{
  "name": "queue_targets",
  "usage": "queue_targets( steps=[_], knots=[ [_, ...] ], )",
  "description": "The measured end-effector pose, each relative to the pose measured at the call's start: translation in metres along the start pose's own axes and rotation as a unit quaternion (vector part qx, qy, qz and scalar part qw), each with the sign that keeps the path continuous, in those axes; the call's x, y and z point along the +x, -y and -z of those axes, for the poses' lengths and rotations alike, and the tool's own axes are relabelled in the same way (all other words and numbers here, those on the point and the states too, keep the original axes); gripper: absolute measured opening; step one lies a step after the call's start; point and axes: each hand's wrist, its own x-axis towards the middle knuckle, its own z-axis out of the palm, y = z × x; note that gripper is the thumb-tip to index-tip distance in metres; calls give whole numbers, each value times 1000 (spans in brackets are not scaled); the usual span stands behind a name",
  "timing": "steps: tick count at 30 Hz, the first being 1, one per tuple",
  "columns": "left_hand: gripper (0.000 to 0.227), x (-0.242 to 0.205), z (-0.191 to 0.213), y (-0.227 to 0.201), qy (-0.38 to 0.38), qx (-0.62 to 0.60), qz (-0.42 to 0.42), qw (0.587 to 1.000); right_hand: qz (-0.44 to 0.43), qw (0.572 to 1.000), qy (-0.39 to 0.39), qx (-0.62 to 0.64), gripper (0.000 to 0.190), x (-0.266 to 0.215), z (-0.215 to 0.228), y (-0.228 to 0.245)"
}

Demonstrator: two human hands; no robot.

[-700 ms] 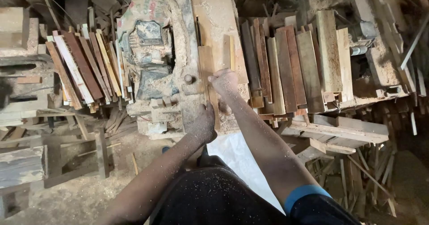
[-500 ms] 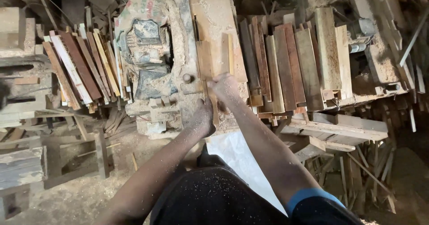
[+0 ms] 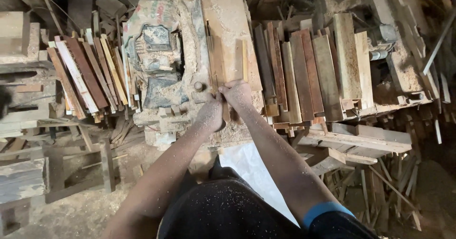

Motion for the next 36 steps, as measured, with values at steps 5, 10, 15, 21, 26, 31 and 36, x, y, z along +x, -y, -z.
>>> queue_targets(
  steps=[5, 10, 15, 21, 26, 31, 36],
  knots=[
    [73, 13, 17, 0, 9, 94, 0, 996, -5, 1000, -7, 15, 32, 11, 4, 11],
    [74, 35, 15, 9, 8, 115, 7, 993, 4, 1000, -20, 22, 30, 30, -4, 11],
    [67, 58, 12, 18, 2, 141, -14, 990, 8, 999, -44, 17, 30, 57, -9, 7],
    [37, 15, 104, -39, 37, 155, 0, 987, 30, 997, -59, 38, 22, 67, -14, 21],
    [44, 58, 30, 3, 48, 168, 18, 984, 38, 998, -43, -22, 24, 34, 4, 33],
    [60, -8, -25, -10, -57, 135, 10, 989, 7, 998, 38, -50, 32, -60, 36, 21],
    [43, -79, -32, -15, -134, -30, 24, 990, -29, 997, 59, -47, 43, -113, 28, -18]
  ],
)
